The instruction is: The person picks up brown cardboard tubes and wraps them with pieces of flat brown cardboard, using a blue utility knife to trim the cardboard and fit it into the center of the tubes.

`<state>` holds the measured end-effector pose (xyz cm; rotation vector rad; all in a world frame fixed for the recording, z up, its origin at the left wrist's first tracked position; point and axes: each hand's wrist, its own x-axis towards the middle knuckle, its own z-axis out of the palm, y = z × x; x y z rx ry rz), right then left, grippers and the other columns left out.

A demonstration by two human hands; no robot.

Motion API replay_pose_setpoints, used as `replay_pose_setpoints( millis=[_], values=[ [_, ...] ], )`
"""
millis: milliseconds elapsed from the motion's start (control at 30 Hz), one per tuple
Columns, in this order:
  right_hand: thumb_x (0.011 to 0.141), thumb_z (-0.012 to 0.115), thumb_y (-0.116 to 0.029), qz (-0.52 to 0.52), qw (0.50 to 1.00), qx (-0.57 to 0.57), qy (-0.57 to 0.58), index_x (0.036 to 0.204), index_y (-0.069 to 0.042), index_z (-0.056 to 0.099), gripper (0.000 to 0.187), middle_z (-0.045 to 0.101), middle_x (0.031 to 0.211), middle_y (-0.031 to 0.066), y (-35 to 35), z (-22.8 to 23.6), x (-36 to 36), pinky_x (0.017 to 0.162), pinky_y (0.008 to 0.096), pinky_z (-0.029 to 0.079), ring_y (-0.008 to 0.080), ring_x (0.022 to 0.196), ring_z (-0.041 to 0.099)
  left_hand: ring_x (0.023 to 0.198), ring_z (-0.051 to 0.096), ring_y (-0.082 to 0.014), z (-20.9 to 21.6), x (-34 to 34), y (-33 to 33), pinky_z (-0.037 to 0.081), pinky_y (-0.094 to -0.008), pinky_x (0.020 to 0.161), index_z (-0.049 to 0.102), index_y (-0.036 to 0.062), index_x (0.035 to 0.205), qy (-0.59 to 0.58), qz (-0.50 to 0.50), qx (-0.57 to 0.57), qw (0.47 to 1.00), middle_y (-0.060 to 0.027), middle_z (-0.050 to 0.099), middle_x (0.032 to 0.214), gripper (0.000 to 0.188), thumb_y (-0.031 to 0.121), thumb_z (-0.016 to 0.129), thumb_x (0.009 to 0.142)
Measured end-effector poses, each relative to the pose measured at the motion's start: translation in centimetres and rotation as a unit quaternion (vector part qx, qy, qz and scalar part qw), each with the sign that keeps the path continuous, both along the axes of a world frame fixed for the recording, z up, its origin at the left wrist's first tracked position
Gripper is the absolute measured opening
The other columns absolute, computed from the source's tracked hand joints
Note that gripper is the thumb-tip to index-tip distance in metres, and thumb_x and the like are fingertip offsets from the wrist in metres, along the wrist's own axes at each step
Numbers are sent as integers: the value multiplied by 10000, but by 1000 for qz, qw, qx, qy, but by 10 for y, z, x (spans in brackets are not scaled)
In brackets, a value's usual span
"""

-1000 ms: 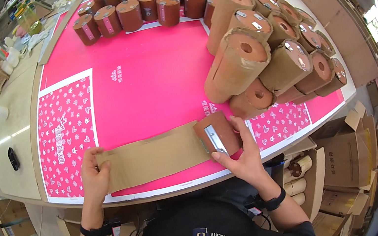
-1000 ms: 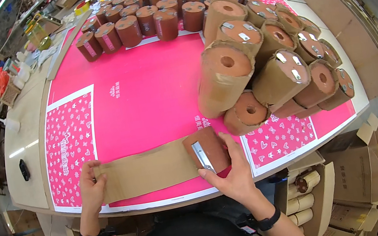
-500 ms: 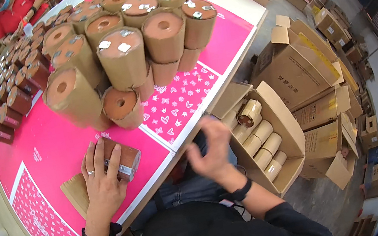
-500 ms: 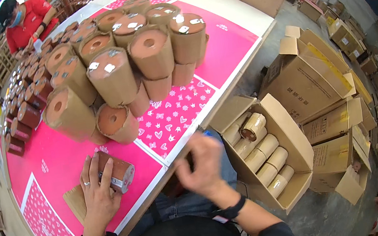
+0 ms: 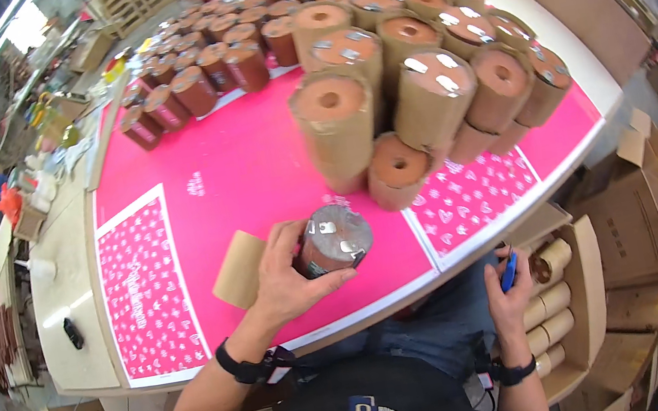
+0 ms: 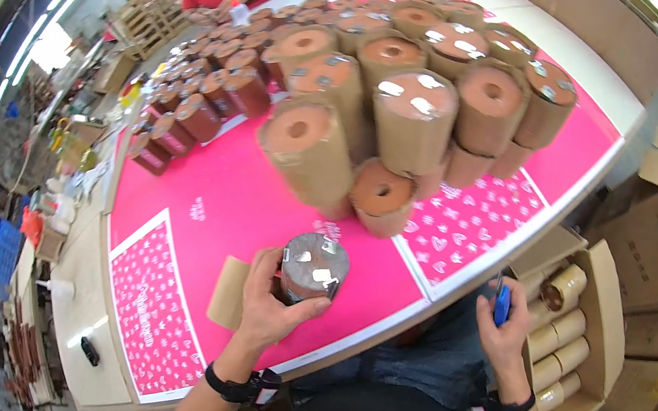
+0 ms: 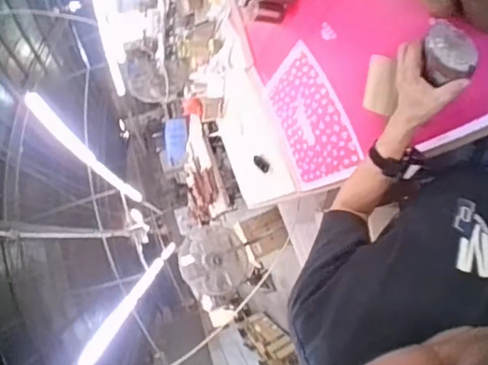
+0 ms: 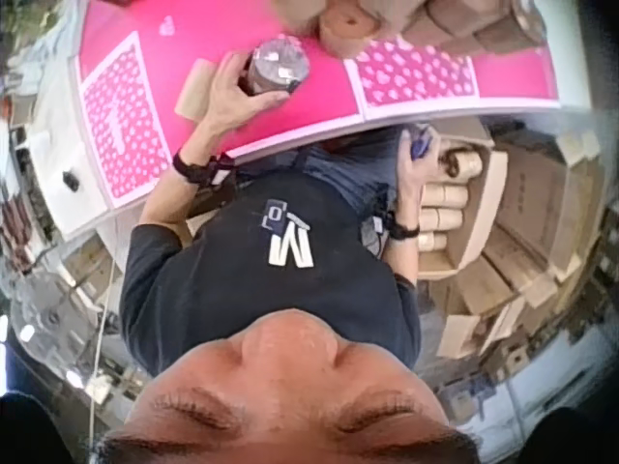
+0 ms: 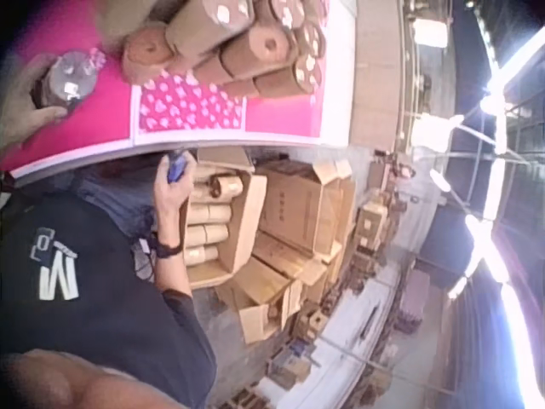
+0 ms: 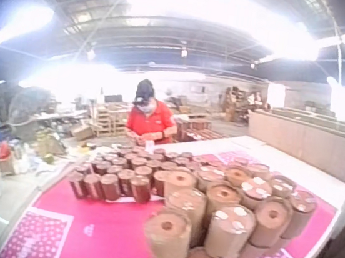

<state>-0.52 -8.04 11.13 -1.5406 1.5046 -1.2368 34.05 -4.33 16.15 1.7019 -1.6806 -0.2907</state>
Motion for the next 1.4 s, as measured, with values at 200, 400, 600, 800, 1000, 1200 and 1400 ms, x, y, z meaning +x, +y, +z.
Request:
replay_pose_setpoints(
  millis=[200,400,600,800,1000,1200,1400],
  values=[
    [810,728,33,236,970,-40,-36,1011,-5,672,212,653,860,72,9,46,69,686,273,489,151,752,624,1278,511,-226,-8,16,19,429,-368,1101,471,8,1426,333,-98,-18,938,-104,482,1343,985,159,1000,609],
    [678,766,20,359,915,-184,10,972,-49,685,313,732,1186,158,1,79,135,667,310,487,223,743,671,1317,493,-219,-12,25,38,420,-367,1118,428,16,1470,373,-102,-10,922,-95,470,1372,1025,103,991,618],
    [631,781,-52,374,868,-306,116,998,-76,678,382,710,1279,123,-4,71,150,628,300,430,158,601,579,1343,486,-218,-12,26,38,406,-377,1146,417,17,1478,392,-120,-28,912,-103,469,1404,1045,69,990,606],
    [725,827,-100,387,857,-331,76,996,-82,671,313,742,1175,90,1,74,144,607,297,424,150,606,580,1331,509,-214,-10,28,39,419,-368,1138,414,25,1482,368,-118,-25,922,-104,492,1409,1048,64,989,606],
    [718,825,3,335,909,-249,7,1023,-65,667,350,732,1145,155,9,73,134,650,301,505,215,741,666,1317,521,-204,-2,32,36,431,-362,1127,378,28,1495,365,-107,-24,925,-95,507,1393,1077,66,990,609],
    [879,728,39,252,953,42,-165,1048,4,630,198,711,1010,107,16,62,116,728,248,502,92,814,625,1250,560,-207,5,32,37,483,-364,1054,453,14,1403,459,3,46,887,-116,550,1316,756,185,893,811],
    [908,717,20,164,955,113,-221,1047,7,600,182,699,877,93,18,46,91,534,207,456,73,632,585,1229,579,-228,32,53,-1,493,-420,1017,476,52,1411,586,110,155,788,-124,570,1331,613,480,626,997]
  ],
)
